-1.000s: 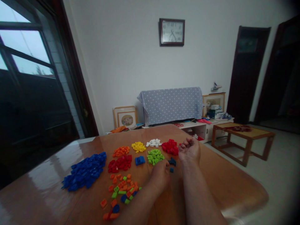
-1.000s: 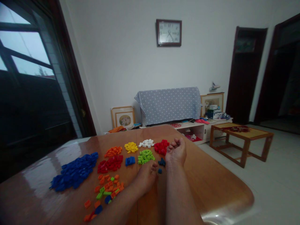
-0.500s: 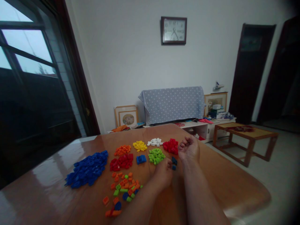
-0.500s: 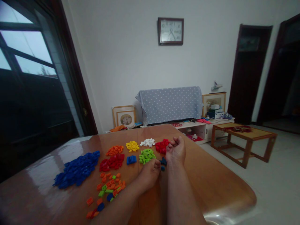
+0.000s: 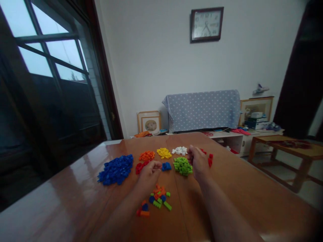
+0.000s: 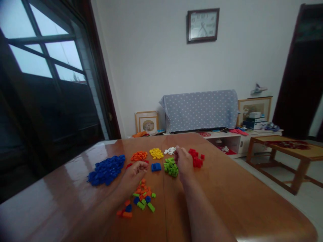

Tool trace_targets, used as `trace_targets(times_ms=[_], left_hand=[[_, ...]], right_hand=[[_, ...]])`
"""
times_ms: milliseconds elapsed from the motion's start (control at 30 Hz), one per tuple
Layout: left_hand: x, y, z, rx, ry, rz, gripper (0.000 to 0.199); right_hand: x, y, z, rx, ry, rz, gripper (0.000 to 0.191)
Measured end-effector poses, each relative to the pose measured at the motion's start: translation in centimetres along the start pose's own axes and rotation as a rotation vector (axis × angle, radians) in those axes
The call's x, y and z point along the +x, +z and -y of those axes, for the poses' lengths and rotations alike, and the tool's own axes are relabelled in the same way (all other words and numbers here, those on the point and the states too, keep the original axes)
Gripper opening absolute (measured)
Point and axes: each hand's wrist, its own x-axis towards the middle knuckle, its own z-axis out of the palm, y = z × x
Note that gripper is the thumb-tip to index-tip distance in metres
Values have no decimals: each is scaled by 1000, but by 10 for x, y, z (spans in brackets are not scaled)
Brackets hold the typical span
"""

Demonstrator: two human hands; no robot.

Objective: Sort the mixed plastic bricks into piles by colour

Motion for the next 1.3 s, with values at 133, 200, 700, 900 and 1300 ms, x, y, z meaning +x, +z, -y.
trace_targets(times_ms=[133,200,700,900,1300], left_hand=[[-20,-43,21,123,-39,-105,26],[-31,-57,30,165,-47,-143,27],[-57,-77,57,455,-25,47,47],[-48,-68,72,416,3,43,42],[-32,-82,66,355,0,-31,31]], right_hand=[[-17,17,-19,-270,-79,227,37],[-23,22,-29,-421,-154,355,37],[-33,21,-67,-1040,-180,784,38],[-35,19,-70,-1149,-82,852,27],[-39,20,-70,-1148,-100,884,23]])
